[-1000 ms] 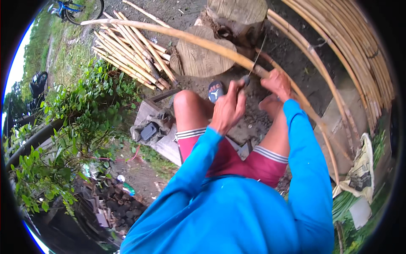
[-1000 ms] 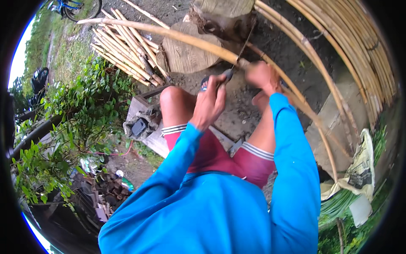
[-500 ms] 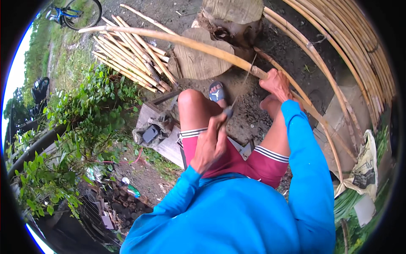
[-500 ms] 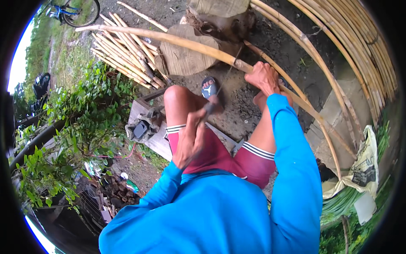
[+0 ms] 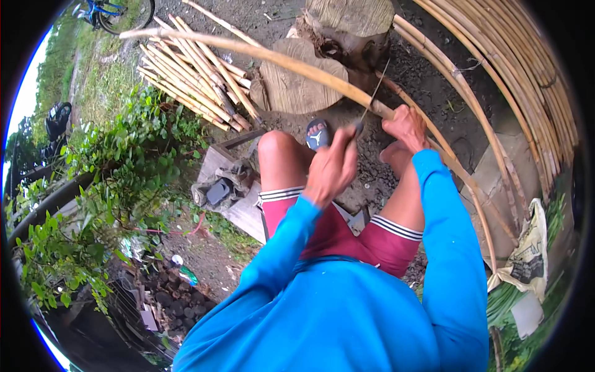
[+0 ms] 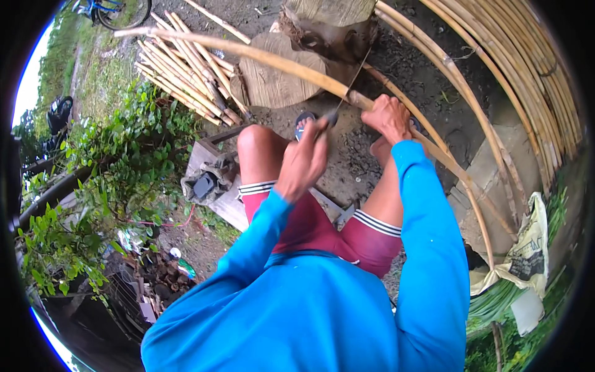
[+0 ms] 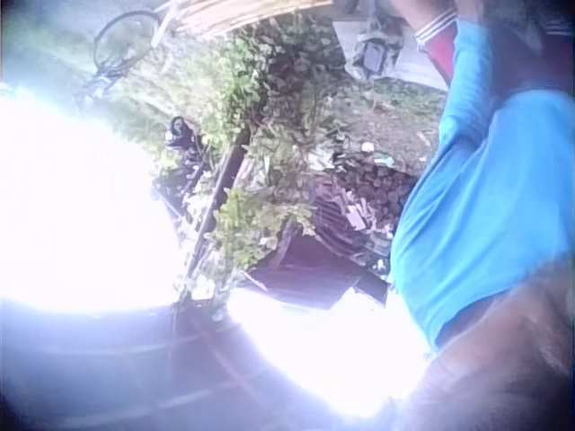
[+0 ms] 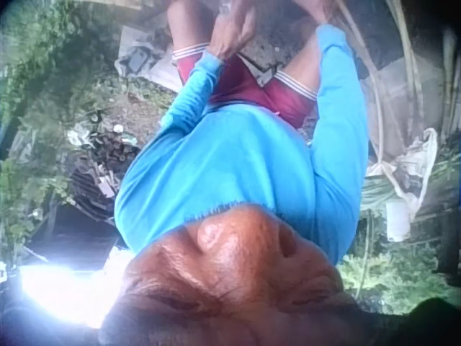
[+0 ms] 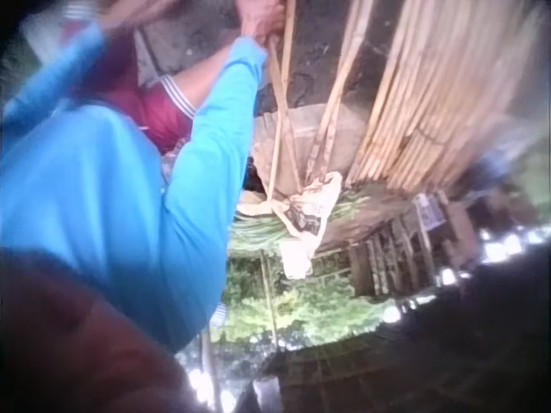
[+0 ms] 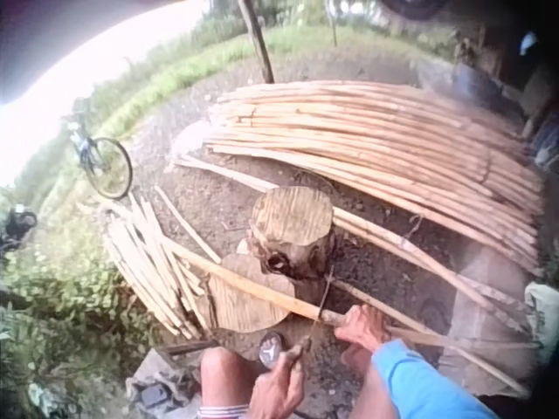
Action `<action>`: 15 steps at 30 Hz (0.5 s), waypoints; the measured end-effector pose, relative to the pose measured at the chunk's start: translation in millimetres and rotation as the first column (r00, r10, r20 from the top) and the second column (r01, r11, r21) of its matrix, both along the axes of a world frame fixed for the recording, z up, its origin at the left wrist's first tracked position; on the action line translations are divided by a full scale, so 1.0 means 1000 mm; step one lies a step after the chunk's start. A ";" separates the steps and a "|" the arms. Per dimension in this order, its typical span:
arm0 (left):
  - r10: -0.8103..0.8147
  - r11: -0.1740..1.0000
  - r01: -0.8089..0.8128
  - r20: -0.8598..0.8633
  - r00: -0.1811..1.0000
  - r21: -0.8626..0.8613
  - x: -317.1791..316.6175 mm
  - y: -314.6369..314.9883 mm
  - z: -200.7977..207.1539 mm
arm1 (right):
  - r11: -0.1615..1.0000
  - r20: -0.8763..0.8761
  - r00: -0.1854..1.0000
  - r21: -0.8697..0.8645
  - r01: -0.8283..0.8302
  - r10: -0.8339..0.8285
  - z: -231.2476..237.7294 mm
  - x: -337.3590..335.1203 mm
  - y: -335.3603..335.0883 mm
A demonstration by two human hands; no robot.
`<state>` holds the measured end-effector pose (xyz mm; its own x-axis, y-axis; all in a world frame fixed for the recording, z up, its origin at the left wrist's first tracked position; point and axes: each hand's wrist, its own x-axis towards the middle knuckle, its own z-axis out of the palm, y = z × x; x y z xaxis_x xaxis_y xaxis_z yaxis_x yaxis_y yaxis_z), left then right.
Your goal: The person cuts bamboo poles by positioning them across a wooden stump and sawing through them using a hand saw.
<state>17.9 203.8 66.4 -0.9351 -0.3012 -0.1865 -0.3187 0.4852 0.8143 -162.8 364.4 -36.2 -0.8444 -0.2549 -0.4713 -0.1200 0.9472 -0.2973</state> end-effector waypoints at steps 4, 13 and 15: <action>0.005 1.000 -0.003 -0.174 0.985 0.008 0.069 -0.009 0.009 | 1.000 0.028 1.000 0.012 0.004 -0.005 0.018 0.002 -0.005; -0.034 0.999 0.039 -0.139 0.990 0.034 0.074 -0.009 0.008 | 0.999 0.002 1.000 0.035 0.008 -0.009 0.029 -0.004 0.005; 0.001 1.000 -0.003 0.067 0.998 0.025 0.057 0.000 0.025 | 1.000 0.007 1.000 0.010 -0.023 0.023 0.020 -0.002 -0.004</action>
